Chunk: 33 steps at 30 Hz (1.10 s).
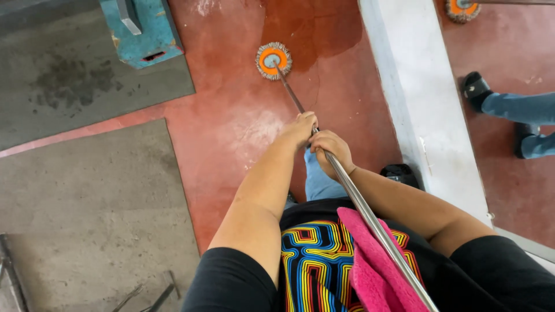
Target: Mopping the red floor in a gym area near exercise equipment.
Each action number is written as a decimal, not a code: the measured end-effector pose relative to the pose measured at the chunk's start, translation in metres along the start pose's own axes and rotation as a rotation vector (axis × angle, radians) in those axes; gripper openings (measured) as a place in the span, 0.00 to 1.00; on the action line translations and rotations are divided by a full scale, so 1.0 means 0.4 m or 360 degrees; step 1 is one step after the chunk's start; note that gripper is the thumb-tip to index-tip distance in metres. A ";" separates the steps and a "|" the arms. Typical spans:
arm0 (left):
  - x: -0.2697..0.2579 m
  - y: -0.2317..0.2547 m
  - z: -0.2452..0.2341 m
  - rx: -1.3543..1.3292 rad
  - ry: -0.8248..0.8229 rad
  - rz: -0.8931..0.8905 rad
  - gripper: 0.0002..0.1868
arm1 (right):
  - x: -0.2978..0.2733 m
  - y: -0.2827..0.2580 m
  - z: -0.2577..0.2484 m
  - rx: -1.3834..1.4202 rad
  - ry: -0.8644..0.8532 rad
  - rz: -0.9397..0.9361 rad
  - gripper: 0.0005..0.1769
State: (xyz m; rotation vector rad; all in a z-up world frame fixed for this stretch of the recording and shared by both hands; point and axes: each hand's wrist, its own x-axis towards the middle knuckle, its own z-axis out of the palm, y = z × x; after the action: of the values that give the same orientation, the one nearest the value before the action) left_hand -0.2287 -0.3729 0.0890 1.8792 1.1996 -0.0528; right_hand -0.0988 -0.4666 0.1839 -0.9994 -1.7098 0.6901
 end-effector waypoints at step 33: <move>0.840 -0.181 -0.640 -0.0220 0.0190 -0.0419 0.10 | 0.893 0.662 -0.030 0.0148 -0.0032 0.0062 0.10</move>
State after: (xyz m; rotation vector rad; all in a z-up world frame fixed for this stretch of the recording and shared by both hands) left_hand -0.2045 0.0526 0.0452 1.6152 1.4891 -0.0010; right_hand -0.0660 -0.0251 0.1396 -0.9656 -1.6641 0.8002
